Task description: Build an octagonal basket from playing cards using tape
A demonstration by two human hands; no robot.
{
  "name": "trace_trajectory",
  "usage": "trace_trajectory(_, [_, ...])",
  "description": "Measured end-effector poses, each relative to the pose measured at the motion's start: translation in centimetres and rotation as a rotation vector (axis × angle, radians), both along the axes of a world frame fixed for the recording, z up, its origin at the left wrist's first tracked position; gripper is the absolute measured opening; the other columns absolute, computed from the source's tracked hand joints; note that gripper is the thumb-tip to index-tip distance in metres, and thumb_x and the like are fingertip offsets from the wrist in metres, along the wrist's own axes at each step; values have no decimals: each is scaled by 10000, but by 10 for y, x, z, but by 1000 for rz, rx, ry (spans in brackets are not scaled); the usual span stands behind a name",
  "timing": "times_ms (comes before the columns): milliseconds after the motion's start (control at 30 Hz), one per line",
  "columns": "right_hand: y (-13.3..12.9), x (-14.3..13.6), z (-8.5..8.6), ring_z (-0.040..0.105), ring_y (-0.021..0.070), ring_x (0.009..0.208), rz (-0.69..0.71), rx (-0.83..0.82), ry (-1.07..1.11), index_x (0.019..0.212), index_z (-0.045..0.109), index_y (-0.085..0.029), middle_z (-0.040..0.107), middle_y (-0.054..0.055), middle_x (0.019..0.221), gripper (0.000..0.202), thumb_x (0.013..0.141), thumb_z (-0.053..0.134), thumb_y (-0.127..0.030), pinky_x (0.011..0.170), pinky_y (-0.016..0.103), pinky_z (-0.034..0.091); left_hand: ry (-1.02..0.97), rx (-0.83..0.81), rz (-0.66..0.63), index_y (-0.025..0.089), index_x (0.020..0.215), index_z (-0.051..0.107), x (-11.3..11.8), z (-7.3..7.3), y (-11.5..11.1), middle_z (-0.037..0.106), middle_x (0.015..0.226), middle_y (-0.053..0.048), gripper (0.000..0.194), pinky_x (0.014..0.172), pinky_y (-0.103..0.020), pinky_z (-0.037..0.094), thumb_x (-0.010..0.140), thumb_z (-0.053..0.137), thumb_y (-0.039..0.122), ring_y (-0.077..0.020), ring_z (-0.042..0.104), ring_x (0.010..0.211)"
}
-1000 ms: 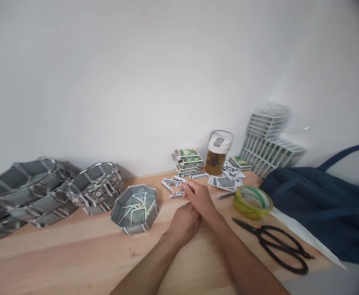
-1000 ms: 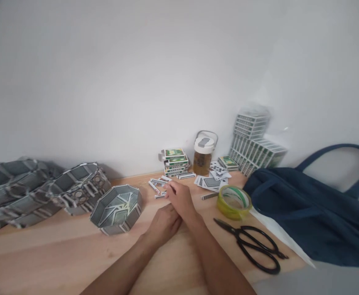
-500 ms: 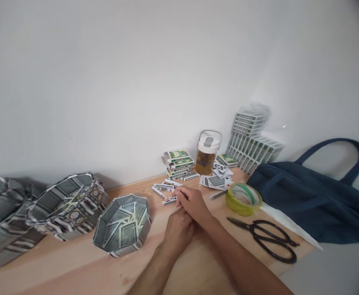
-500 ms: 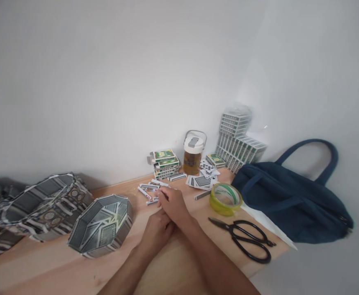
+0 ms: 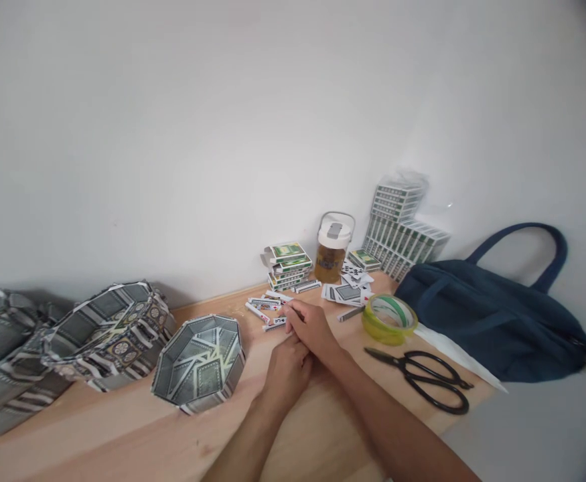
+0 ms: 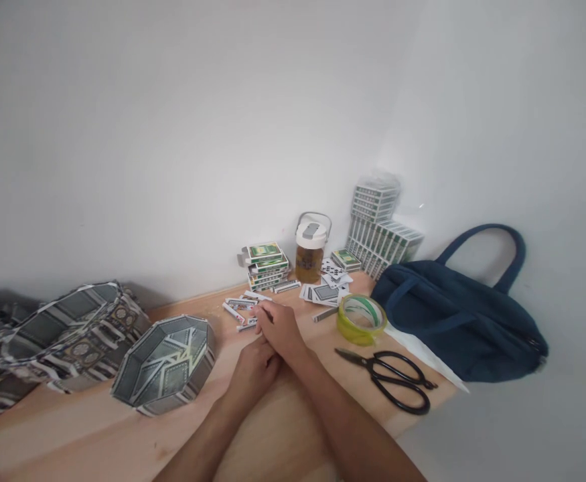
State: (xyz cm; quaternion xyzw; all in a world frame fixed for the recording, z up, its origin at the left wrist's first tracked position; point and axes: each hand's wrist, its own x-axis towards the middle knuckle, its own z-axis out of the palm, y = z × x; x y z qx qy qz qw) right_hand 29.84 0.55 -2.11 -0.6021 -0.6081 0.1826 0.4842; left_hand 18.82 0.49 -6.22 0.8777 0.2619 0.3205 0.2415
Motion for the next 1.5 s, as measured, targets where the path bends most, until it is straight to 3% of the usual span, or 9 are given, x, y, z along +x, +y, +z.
trace_trajectory(233, [1, 7, 1, 620, 141, 715, -102, -20, -199, 853, 678, -208, 693, -10, 742, 290, 929, 414, -303, 691, 230, 437, 16, -23, -9, 151, 824, 690, 0, 2, 0, 691, 915, -74, 297, 742, -262, 489, 723, 459, -7, -182, 634, 835])
trace_trajectory(400, [6, 29, 9, 588, 205, 997, -273, -79, -437, 967, 674, -199, 698, 66, 1025, 260, 918, 427, -261, 893, 305, 399, 52, -14, 2, 163, 854, 693, -2, 5, -1, 660, 846, -54, 296, 686, -248, 463, 753, 458, 14, -171, 617, 772])
trace_trajectory(500, [5, 48, 12, 545, 246, 1120, -382, -171, -582, 1097, 643, -147, 653, 134, 1154, 279, 894, 462, -209, 975, 341, 356, 72, -11, 2, 188, 917, 701, -3, 6, -1, 662, 854, -42, 293, 679, -242, 454, 807, 465, 53, -164, 618, 771])
trace_trajectory(700, [-1, 71, 0, 490, 356, 1219, -575, -410, -798, 1188, 596, -46, 551, 273, 1284, 374, 875, 521, -237, 957, 435, 373, 65, -26, 9, 189, 944, 710, -3, 7, -4, 676, 884, -40, 259, 705, -249, 458, 854, 484, 101, -165, 631, 804])
trace_trajectory(867, [-2, 65, -13, 557, 346, 1143, -532, -505, -933, 1089, 639, -44, 645, 240, 1127, 343, 920, 454, -277, 939, 446, 387, 87, 2, 0, 187, 959, 701, -3, 8, -5, 677, 893, -39, 256, 711, -250, 458, 873, 470, 120, -165, 626, 818])
trace_trajectory(1067, [-10, 57, -16, 614, 273, 1097, -375, -504, -1033, 1204, 592, -153, 631, 151, 1238, 333, 953, 396, -251, 940, 434, 398, 121, 41, 9, 193, 872, 692, -3, 3, -5, 656, 831, -24, 195, 657, -245, 443, 838, 508, 136, -159, 609, 759])
trace_trajectory(1167, [-10, 58, -12, 639, 257, 1043, -297, -506, -1073, 1146, 618, -198, 652, 112, 1207, 307, 958, 394, -289, 858, 387, 443, 131, 71, 1, 190, 917, 691, -3, 0, -5, 663, 855, -32, 216, 659, -248, 447, 845, 492, 146, -165, 610, 769])
trace_trajectory(1333, [-3, 60, -9, 561, 306, 1181, -362, -476, -1138, 1259, 560, -157, 519, 168, 1375, 394, 949, 430, -361, 892, 401, 444, 135, 93, 13, 183, 952, 698, -1, -1, -5, 671, 855, -39, 235, 654, -244, 448, 853, 487, 158, -168, 606, 772])
trace_trajectory(1500, [-2, 60, -16, 666, 289, 974, -305, -572, -1107, 1227, 562, -143, 606, 153, 1252, 375, 974, 353, -326, 781, 391, 486, 126, 84, 9, 185, 929, 698, -2, -1, -6, 674, 848, -34, 223, 663, -246, 451, 843, 494, 156, -174, 612, 791])
